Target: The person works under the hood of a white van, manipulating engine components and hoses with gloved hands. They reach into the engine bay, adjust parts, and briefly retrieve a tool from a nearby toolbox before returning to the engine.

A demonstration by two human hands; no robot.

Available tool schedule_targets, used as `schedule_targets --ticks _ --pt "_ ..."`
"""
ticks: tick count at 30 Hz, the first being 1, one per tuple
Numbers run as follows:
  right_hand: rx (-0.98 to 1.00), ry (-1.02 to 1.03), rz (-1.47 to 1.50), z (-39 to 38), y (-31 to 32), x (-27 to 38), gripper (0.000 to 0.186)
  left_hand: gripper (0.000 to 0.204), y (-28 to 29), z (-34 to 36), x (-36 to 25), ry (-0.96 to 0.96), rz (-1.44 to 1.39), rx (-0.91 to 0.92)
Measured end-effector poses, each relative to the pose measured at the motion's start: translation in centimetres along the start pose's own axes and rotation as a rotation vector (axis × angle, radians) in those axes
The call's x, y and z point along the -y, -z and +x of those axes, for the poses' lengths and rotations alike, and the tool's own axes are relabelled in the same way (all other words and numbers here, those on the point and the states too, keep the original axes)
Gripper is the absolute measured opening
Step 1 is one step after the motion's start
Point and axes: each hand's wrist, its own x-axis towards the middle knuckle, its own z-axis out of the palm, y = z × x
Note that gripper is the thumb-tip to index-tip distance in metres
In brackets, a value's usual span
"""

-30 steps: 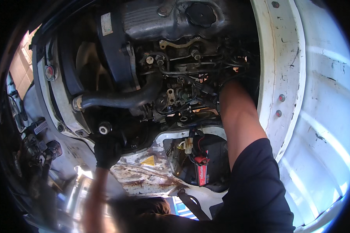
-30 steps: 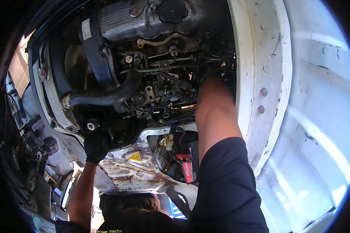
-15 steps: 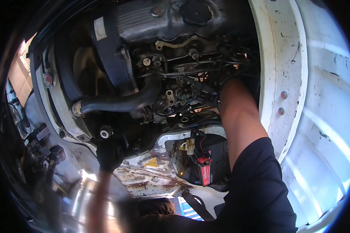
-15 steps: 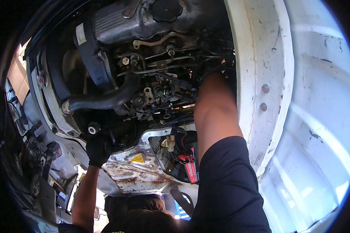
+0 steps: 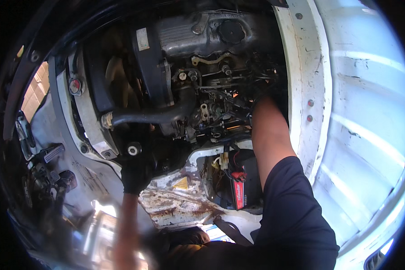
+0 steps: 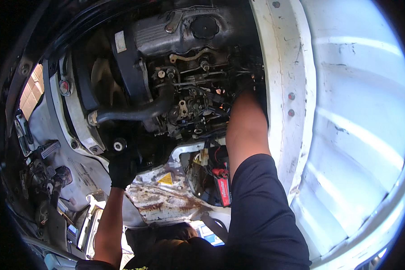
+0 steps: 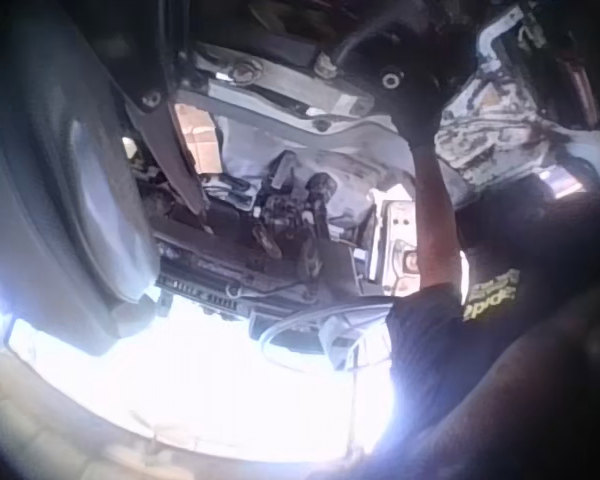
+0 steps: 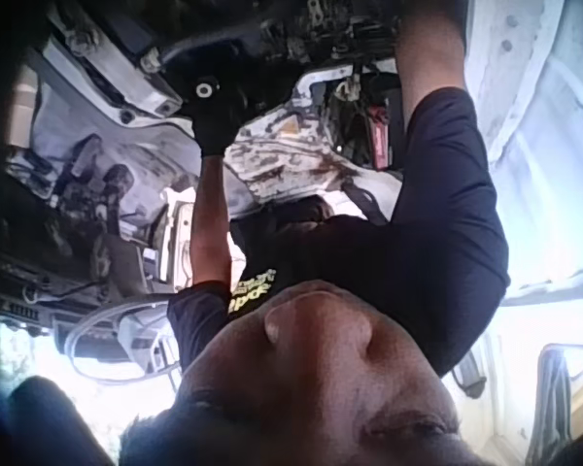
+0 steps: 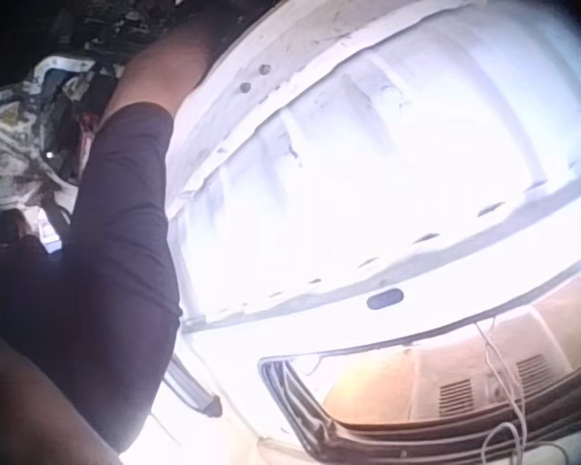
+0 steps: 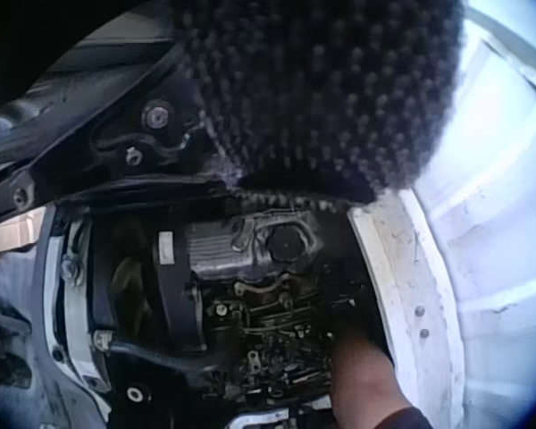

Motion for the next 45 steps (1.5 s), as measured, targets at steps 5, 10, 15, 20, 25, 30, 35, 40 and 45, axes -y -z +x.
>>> schedule_targets --ticks 5,10,15,20,25,30,35,40,45 --pt "-0.031 -0.022 0.328 -4.5 0.9 1.3 0.047 0.021 -0.5 -0.7 0.7 -0.114 0.039 -0.162" --pt "-0.052 -0.021 0.587 -7.6 1.3 4.3 0.046 0.031 0.4 -0.3 -0.6 -0.001 0.121 0.017" --pt "-0.085 -0.021 0.785 -12.4 2.6 6.7 0.045 0.041 -0.1 -1.0 -0.1 0.047 -0.029 -0.096" --pt "-0.234 0.082 0.675 -18.5 1.6 1.0 0.042 0.044 -0.9 -1.0 0.0 0.03 -0.056 -0.118" --pt "-0.179 0.536 -0.275 -40.2 -5.7 -0.9 0.028 0.044 -1.0 -2.2 1.5 0.019 -0.063 -0.209" --pt "-0.564 0.189 -0.165 -46.8 -12.3 -12.5 0.024 0.039 -0.1 -1.6 0.1 0.023 -0.131 -0.122" --pt "-0.408 -0.425 -0.513 -45.6 -14.9 -17.0 0.04 0.036 -2.3 -1.6 1.7 -0.111 -0.062 -0.301" --pt "-0.53 -0.645 -0.38 -45.1 -14.8 -12.4 0.048 0.042 -1.8 -2.1 2.0 -0.123 0.014 -0.311" --pt "-0.52 -0.67 -0.437 -44.6 -14.3 -13.2 0.052 0.039 -2.1 -2.0 1.3 -0.235 -0.086 -0.444"
